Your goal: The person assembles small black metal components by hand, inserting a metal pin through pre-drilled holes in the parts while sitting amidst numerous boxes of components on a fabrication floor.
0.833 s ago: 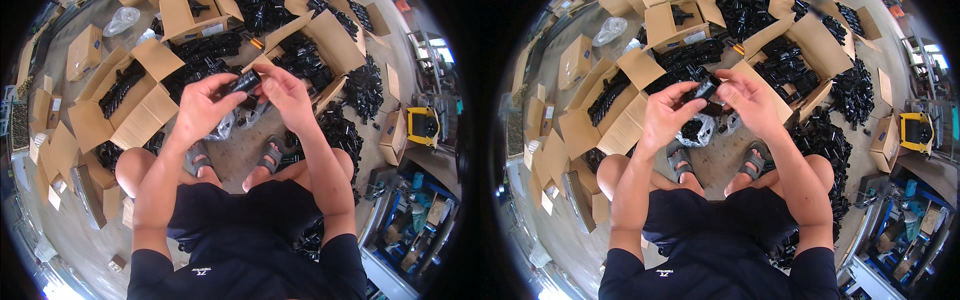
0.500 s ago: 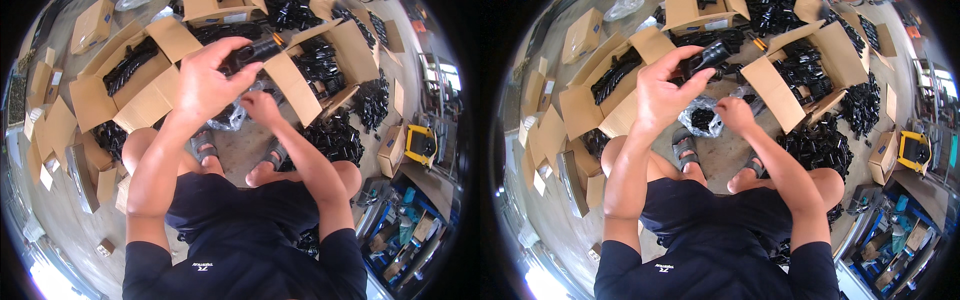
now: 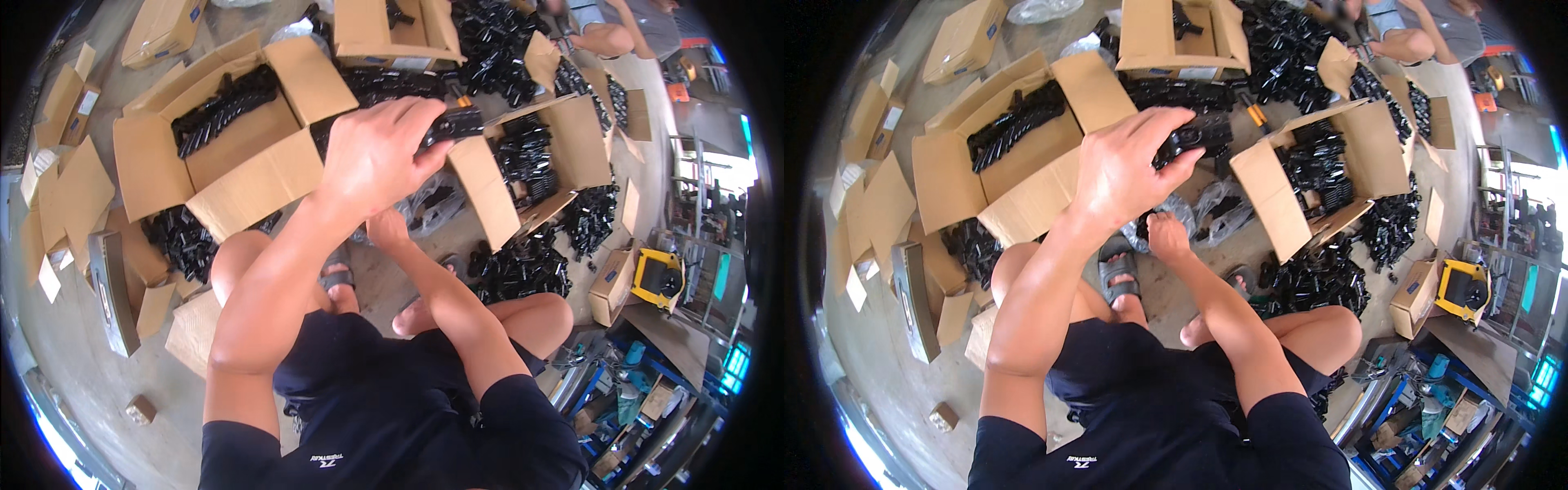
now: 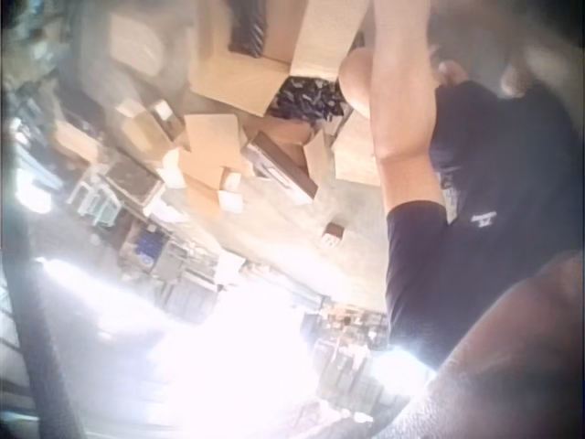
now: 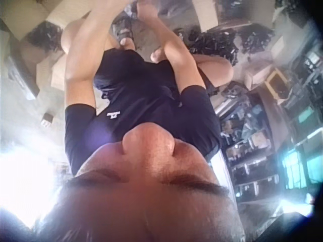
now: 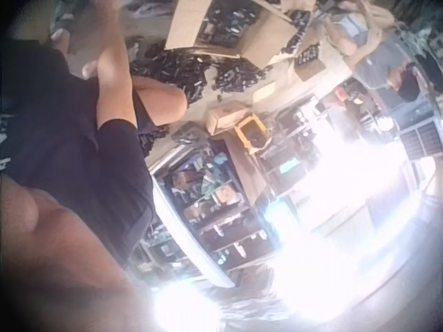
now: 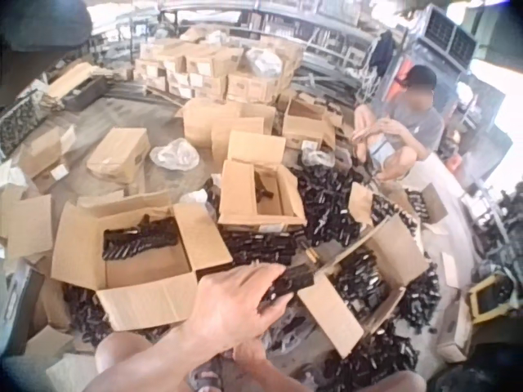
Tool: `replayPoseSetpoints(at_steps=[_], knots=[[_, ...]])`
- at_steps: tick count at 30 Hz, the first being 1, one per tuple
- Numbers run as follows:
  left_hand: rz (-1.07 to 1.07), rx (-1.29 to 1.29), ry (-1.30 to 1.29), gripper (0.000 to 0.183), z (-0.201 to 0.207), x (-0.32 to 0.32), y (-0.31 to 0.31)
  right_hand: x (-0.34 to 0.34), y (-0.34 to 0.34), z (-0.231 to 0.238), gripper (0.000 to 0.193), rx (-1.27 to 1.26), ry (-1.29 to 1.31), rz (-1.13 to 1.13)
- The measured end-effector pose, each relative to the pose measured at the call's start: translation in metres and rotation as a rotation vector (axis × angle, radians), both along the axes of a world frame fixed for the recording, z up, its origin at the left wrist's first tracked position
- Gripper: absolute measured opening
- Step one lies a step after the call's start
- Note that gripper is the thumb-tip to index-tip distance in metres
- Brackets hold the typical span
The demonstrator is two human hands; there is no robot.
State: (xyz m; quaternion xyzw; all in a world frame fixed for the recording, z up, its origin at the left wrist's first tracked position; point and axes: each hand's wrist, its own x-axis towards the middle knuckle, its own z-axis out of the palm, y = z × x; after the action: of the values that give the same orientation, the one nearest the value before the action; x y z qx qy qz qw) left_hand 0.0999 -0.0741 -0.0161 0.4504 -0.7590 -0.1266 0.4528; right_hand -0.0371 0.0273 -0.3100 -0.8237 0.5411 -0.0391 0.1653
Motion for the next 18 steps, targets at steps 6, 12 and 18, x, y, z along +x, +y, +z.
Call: replayPoseSetpoints(at_steps=[6,12,18], knots=[[-0.003,-0.035,-0.073,0.035,0.007,0.005,0.003,-0.049,-0.049,0.190,0.013,-0.038,-0.513,-0.348],[-0.032,-0.102,-0.159,0.037,0.011,-0.005,0.013,-0.093,-0.058,0.321,0.014,-0.414,-0.793,-0.288],[-0.127,-0.082,-0.237,0.037,0.019,-0.027,0.028,-0.091,-0.036,0.327,0.019,-0.624,-0.623,-0.064]])
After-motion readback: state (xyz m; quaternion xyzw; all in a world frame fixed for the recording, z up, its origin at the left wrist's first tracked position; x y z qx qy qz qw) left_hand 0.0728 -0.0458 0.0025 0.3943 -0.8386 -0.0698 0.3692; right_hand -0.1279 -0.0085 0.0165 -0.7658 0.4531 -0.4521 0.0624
